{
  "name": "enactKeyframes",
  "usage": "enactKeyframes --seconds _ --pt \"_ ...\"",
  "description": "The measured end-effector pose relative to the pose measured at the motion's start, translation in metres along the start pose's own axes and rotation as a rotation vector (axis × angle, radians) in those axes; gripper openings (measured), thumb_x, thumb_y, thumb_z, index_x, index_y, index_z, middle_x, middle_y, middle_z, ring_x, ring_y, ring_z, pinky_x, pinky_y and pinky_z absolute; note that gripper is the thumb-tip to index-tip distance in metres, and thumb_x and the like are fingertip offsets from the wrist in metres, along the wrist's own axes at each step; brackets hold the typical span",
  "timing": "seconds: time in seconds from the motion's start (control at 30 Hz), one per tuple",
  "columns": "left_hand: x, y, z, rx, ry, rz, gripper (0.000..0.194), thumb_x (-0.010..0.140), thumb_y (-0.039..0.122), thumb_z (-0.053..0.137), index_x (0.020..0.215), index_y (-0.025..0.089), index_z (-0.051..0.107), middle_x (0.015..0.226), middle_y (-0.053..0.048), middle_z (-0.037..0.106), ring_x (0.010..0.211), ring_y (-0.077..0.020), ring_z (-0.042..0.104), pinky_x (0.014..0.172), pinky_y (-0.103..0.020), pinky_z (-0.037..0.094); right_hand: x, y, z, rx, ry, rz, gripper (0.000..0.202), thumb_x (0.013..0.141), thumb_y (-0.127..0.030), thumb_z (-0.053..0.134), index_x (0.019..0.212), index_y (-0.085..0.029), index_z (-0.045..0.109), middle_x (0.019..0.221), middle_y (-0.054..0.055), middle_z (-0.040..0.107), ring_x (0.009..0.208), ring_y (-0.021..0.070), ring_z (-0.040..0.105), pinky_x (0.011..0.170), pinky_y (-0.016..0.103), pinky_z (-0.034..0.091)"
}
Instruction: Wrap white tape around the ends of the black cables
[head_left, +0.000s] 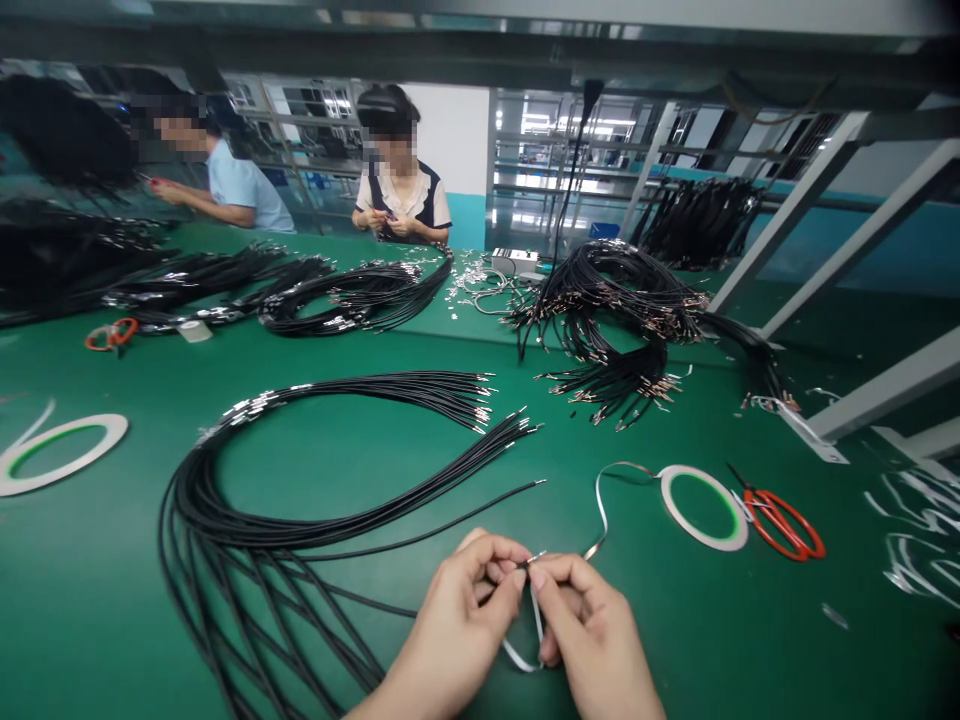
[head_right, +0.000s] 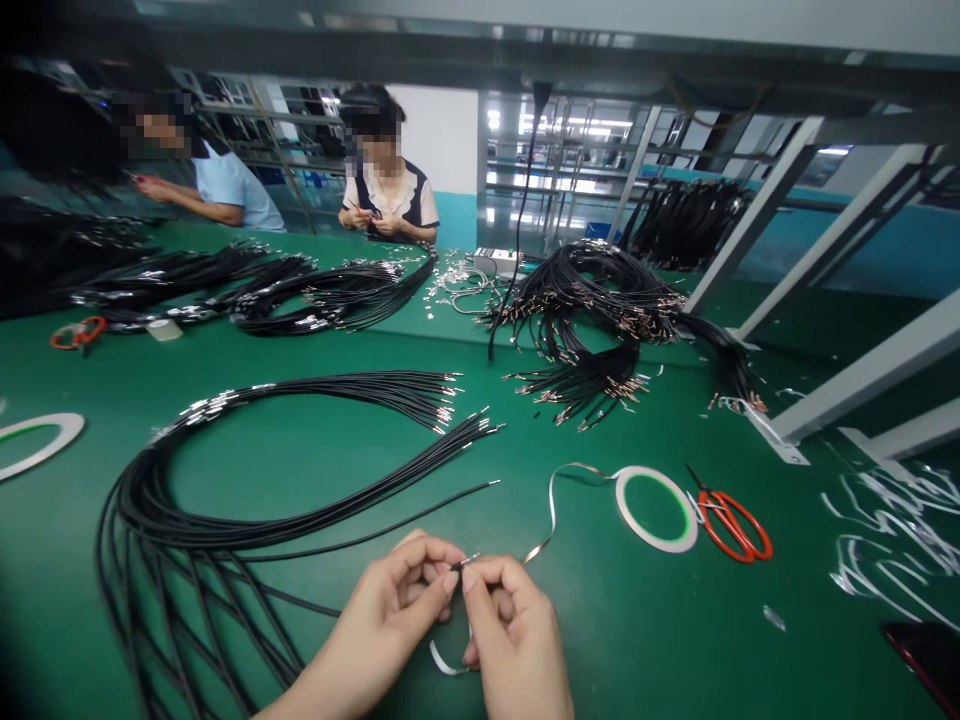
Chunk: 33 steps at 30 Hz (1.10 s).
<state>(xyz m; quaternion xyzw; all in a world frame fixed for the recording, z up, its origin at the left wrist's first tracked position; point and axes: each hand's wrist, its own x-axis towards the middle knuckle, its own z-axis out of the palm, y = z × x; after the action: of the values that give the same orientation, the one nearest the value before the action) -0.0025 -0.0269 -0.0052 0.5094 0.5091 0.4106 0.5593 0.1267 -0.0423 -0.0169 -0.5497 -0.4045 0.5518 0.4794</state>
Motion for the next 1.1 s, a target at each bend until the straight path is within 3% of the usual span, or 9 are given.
enactKeyframes --seconds 0.17,0.37,0.53,0.8,0.97,1.03,1.1 --pt "0.002 0.002 0.000 0.061 0.016 -0.010 0.022 0.083 0.037 0.058 0.081 0.016 0.065 0.079 -0.002 0.055 0.068 -0.0123 0.052 0.059 -0.021 0.043 -0.002 0.003 -0.002 -0.023 -0.012 -0.019 0.032 0.077 -0.045 0.065 0.081 -0.013 0.066 0.050 -0.002 0.055 0.040 0.0085 0.047 0.039 0.016 0.038" --pt "0.001 0.001 0.001 0.030 0.040 -0.002 0.023 0.083 0.037 0.058 0.077 0.015 0.061 0.075 -0.002 0.057 0.072 -0.0159 0.054 0.067 -0.025 0.043 -0.004 0.003 -0.003 -0.023 -0.002 -0.088 0.028 0.078 -0.042 0.065 0.079 -0.014 0.070 0.078 0.007 0.066 0.043 0.0093 0.052 0.041 0.020 0.043" --pt "0.002 0.001 0.002 0.003 0.045 0.006 0.023 0.084 0.038 0.057 0.078 0.016 0.061 0.074 -0.001 0.057 0.072 -0.0150 0.053 0.069 -0.024 0.042 -0.003 0.003 -0.004 -0.031 0.006 -0.106 0.026 0.077 -0.040 0.066 0.082 -0.016 0.074 0.086 0.008 0.067 0.042 0.0092 0.053 0.041 0.021 0.045" --pt "0.004 0.007 -0.002 -0.059 -0.010 -0.029 0.026 0.082 0.039 0.060 0.080 0.014 0.067 0.076 -0.004 0.060 0.062 -0.0112 0.048 0.055 -0.020 0.036 0.001 0.016 -0.008 -0.081 0.031 -0.094 0.030 0.075 -0.043 0.067 0.090 -0.018 0.076 0.074 0.004 0.065 0.040 0.0096 0.053 0.040 0.021 0.043" --pt "0.008 0.006 -0.003 -0.068 0.026 -0.021 0.028 0.079 0.041 0.063 0.077 0.013 0.066 0.072 -0.002 0.058 0.056 -0.0093 0.044 0.050 -0.020 0.033 0.000 0.019 -0.003 -0.005 0.056 -0.051 0.049 0.075 -0.045 0.066 0.117 -0.019 0.063 0.064 0.000 0.062 0.042 0.0110 0.052 0.041 0.022 0.046" --pt "0.010 0.006 -0.004 -0.078 0.049 -0.025 0.029 0.078 0.042 0.063 0.079 0.013 0.065 0.069 -0.001 0.057 0.053 -0.0081 0.041 0.048 -0.020 0.031 0.002 0.015 -0.001 -0.033 0.070 -0.112 0.050 0.078 -0.043 0.064 0.121 -0.019 0.058 0.071 0.002 0.064 0.051 0.0145 0.057 0.049 0.026 0.051" --pt "0.011 0.007 -0.006 -0.081 0.071 -0.018 0.031 0.078 0.043 0.063 0.083 0.012 0.064 0.067 0.000 0.057 0.051 -0.0071 0.039 0.048 -0.019 0.031 0.004 0.007 -0.004 -0.173 0.080 -0.250 0.043 0.080 -0.040 0.061 0.118 -0.019 0.058 0.090 0.007 0.067 0.076 0.0217 0.063 0.070 0.034 0.053"
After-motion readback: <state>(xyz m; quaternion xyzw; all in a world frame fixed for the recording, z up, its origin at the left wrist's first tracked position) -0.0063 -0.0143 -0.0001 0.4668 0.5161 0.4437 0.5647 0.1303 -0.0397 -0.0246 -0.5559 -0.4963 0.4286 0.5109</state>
